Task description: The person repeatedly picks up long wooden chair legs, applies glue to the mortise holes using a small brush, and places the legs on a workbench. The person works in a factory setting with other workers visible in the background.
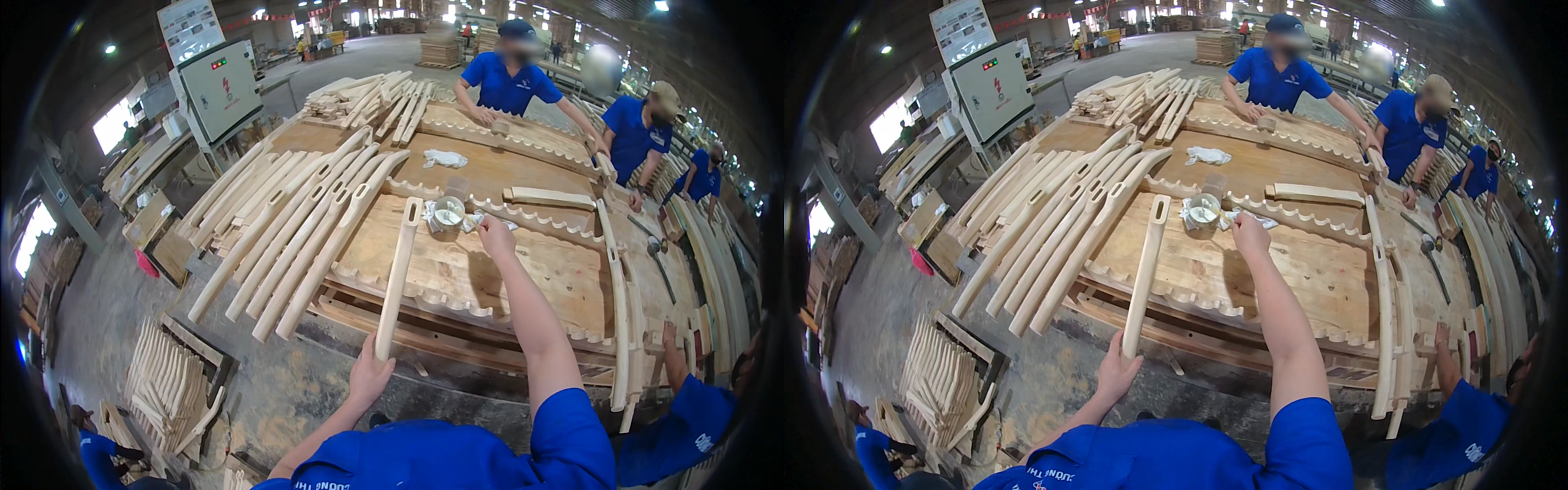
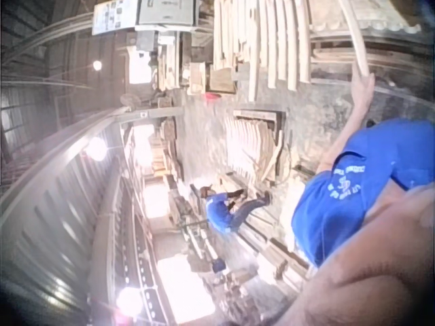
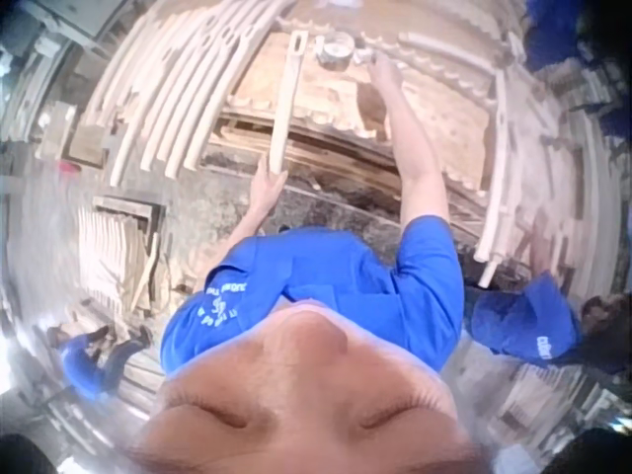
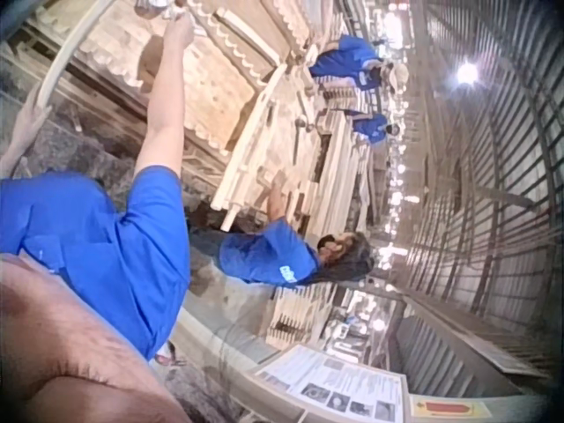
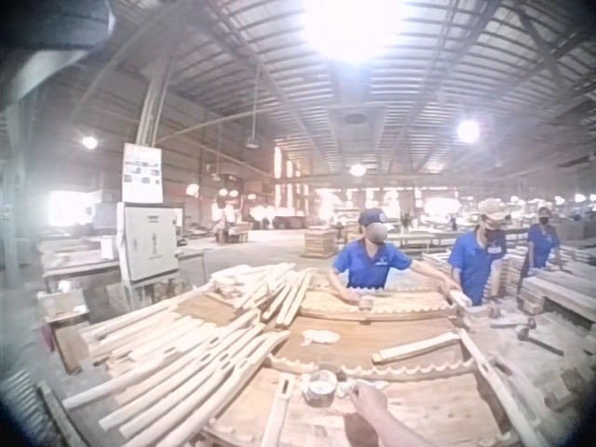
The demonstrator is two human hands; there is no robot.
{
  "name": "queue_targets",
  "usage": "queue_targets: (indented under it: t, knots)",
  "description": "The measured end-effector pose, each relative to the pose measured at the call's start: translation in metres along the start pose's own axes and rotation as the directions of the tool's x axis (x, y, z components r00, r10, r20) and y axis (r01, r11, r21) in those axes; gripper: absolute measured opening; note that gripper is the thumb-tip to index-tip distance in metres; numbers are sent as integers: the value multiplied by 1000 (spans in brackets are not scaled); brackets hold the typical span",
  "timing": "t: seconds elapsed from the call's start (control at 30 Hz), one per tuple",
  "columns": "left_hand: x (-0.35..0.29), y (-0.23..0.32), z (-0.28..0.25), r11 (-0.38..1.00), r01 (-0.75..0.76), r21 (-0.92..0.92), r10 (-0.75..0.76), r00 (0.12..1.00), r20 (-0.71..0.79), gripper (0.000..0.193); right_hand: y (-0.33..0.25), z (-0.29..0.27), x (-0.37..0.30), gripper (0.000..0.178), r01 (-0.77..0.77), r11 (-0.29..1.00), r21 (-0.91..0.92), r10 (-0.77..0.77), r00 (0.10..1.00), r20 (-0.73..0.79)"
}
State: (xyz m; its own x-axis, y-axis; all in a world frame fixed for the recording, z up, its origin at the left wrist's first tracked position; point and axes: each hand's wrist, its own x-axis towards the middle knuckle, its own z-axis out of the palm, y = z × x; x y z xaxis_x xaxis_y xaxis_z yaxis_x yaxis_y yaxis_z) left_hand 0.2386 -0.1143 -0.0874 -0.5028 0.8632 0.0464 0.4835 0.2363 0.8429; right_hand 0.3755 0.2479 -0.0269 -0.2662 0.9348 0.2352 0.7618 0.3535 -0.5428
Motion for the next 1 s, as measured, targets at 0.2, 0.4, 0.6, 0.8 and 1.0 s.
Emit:
queue_targets:
  t: [0.2,0.4,0.6,0.8,1.0]
  knots:
    - [-8,12,3,969,216,-123,-172,941,292,81,16,4,9,12,-37,999,12,36,998,52]
    - [-16,16,3,919,275,-282,-154,910,386,84,22,-8,11,17,47,989,143,-44,999,-27]
    - [-14,-1,5,892,291,-346,-137,904,405,82,1,-33,-3,28,105,855,508,-268,928,259]
    - [-11,-1,4,867,287,-407,-98,900,425,79,-35,-57,-23,35,65,921,385,-241,870,430]
    - [-9,-1,1,877,270,-398,-79,897,435,79,-36,-53,-23,34,125,980,156,-171,929,327]
